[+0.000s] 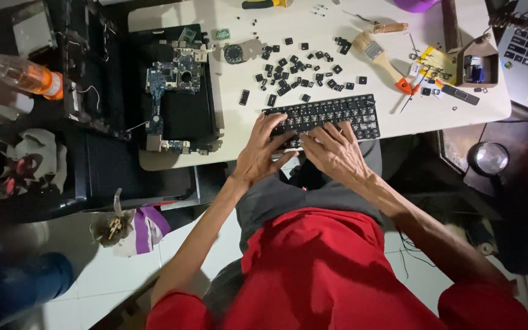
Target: Manually reattaching individual keycaps and hinges to a laptop keyboard assembly.
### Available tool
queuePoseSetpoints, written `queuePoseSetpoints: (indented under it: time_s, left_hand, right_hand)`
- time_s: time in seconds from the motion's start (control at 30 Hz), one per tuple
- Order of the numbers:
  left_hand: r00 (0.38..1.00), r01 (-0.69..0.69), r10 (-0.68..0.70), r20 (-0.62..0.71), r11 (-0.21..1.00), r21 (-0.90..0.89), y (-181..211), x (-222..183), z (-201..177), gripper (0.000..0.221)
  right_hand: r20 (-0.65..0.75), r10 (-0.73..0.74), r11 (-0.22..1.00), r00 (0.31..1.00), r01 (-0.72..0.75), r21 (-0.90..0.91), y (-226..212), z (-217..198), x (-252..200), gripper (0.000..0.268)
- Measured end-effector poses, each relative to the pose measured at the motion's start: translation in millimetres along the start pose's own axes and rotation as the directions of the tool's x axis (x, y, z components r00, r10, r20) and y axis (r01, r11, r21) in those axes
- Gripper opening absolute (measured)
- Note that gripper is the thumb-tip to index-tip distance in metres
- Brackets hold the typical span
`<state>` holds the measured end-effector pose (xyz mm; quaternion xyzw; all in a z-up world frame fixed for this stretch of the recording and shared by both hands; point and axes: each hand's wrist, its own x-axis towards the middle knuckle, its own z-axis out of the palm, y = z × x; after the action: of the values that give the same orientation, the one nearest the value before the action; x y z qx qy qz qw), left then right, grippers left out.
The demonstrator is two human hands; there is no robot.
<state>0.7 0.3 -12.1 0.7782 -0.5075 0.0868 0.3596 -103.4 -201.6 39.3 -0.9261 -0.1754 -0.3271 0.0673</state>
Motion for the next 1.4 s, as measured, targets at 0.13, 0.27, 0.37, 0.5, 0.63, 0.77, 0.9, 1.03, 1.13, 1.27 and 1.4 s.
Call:
queuePoseSetpoints:
  time_s: [0.13,0.27,0.37,0.5,0.63,0.77,0.9,1.03,1.13,1.27,1.4]
  left_hand:
    - [0.999,-0.031,0.031,-0.012,0.999,0.021,-2.2,3.3,-0.3,0.041]
    - [0.998,-0.061,0.061,0.002,0.995,0.073,-2.6,3.1,1.4,0.042]
    - [0.996,-0.093,0.091,0.017,0.986,0.138,-0.2,2.2,3.2,0.046]
    - [0.99,-0.129,0.111,0.082,0.955,0.266,0.2,0.9,5.9,0.043]
    - [0.978,-0.2,0.163,0.132,0.915,0.352,-4.4,-0.8,8.4,0.037]
    - [0.963,-0.259,0.201,0.18,0.876,0.408,-1.0,4.3,3.7,0.033]
    - [0.953,-0.285,0.214,0.214,0.871,0.399,-5.6,8.0,3.9,0.031]
    - [0.947,-0.294,0.209,0.246,0.871,0.394,-5.4,8.6,1.7,0.034]
    - [0.951,-0.263,0.18,0.251,0.897,0.354,-9.2,6.7,3.2,0.037]
    - [0.968,-0.138,0.071,0.239,0.95,0.28,-13.0,3.2,7.2,0.05]
    - [0.966,-0.144,0.072,0.248,0.948,0.285,-9.0,3.7,4.9,0.047]
  right_hand:
    - [-0.01,-0.004,1.0,1.0,0.004,0.007,-1.6,2.3,1.5,0.011]
    - [-0.013,0.02,0.999,1.0,-0.019,0.031,-6.7,-0.1,3.5,0.012]
    - [-0.032,0.013,0.999,0.999,-0.012,0.04,-4.0,4.0,2.3,0.011]
    - [-0.013,0.012,0.999,1.0,-0.012,0.047,-4.2,-0.3,5.8,0.01]
    - [0.018,-0.004,1.0,1.0,0.004,0.022,-3.4,1.6,3.9,0.012]
    - [0.021,0.033,0.998,0.999,-0.034,0.055,-17.7,-23.6,28.8,0.01]
    - [0.049,0.031,0.998,0.998,-0.033,0.047,-5.2,13.4,-10.2,0.011]
    - [0.055,0.091,0.995,0.994,-0.093,0.042,-8.6,20.5,-15.4,0.012]
    - [0.013,0.11,0.993,0.994,-0.11,0.045,-10.8,8.0,-8.6,0.015]
    - [-0.05,0.157,0.985,0.986,-0.153,0.077,-6.8,-1.2,-13.6,0.015]
    - [-0.073,0.167,0.986,0.983,-0.164,0.041,-5.0,-4.9,-16.9,0.014]
